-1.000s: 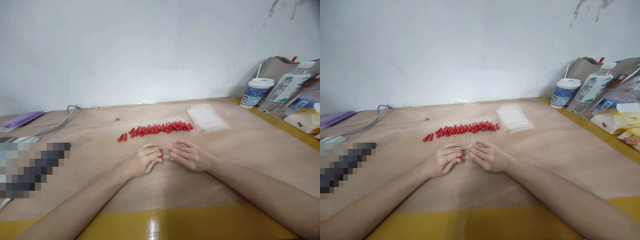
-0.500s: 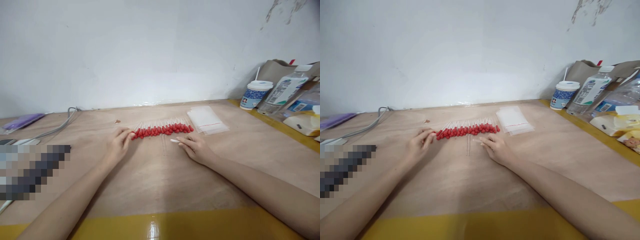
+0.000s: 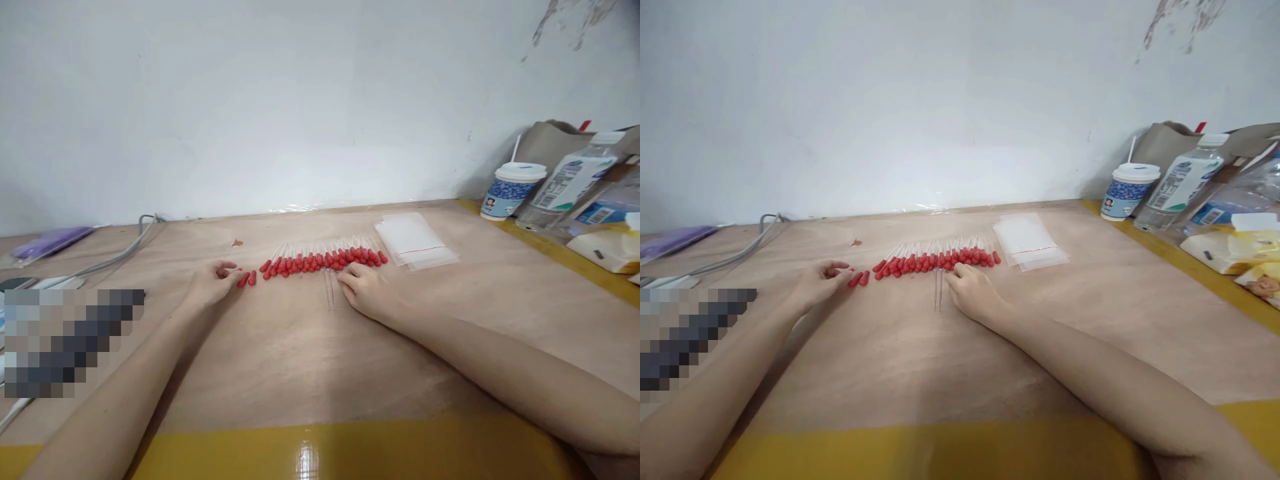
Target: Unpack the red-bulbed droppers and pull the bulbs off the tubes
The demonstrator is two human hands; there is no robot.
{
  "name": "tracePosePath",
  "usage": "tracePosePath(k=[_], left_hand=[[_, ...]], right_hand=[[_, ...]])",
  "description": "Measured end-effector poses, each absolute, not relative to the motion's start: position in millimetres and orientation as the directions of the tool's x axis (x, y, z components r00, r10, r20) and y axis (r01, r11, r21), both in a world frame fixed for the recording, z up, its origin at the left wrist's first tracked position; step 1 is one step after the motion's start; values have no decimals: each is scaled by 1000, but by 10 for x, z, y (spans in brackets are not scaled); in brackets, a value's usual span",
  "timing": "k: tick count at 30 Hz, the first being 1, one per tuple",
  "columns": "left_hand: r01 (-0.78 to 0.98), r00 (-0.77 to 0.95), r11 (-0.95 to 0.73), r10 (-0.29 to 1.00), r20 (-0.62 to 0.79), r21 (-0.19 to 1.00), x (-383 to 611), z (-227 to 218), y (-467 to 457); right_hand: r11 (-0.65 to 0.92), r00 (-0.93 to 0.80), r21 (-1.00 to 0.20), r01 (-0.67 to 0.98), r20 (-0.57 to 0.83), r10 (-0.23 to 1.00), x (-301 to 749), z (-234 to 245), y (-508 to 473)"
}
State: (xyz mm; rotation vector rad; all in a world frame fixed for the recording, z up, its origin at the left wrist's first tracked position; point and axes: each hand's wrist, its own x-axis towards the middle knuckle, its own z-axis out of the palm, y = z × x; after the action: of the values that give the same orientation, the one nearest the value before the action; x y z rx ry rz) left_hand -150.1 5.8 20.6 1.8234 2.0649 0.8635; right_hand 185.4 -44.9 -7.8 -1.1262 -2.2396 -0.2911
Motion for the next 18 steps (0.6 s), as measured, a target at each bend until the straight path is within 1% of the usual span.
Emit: tracePosePath(k=[3,6,12,16,18], left_hand=[[857,-150,51,977,154,512,-1482,222,47],[872,-106,19,983,152,490,-1468,230,37],[925,-81,2,978,191,381,-1421,244,7],[918,-106,13,971,213,397,-1366,186,-5],[914,-137,19,955,265,406,-1333,131,-6]], right_hand=[[613,-455,-96,784,582,674,1799,-87,-461],[634,-463,-148,759,562,685,1785,-82,-509],[616,-474,-130,777,523,708,1807,-26,-621],[603,-455,-170,779,508,731,1832,-21,-648],[612,-454,-188,768,516,727,1849,-33,-646]])
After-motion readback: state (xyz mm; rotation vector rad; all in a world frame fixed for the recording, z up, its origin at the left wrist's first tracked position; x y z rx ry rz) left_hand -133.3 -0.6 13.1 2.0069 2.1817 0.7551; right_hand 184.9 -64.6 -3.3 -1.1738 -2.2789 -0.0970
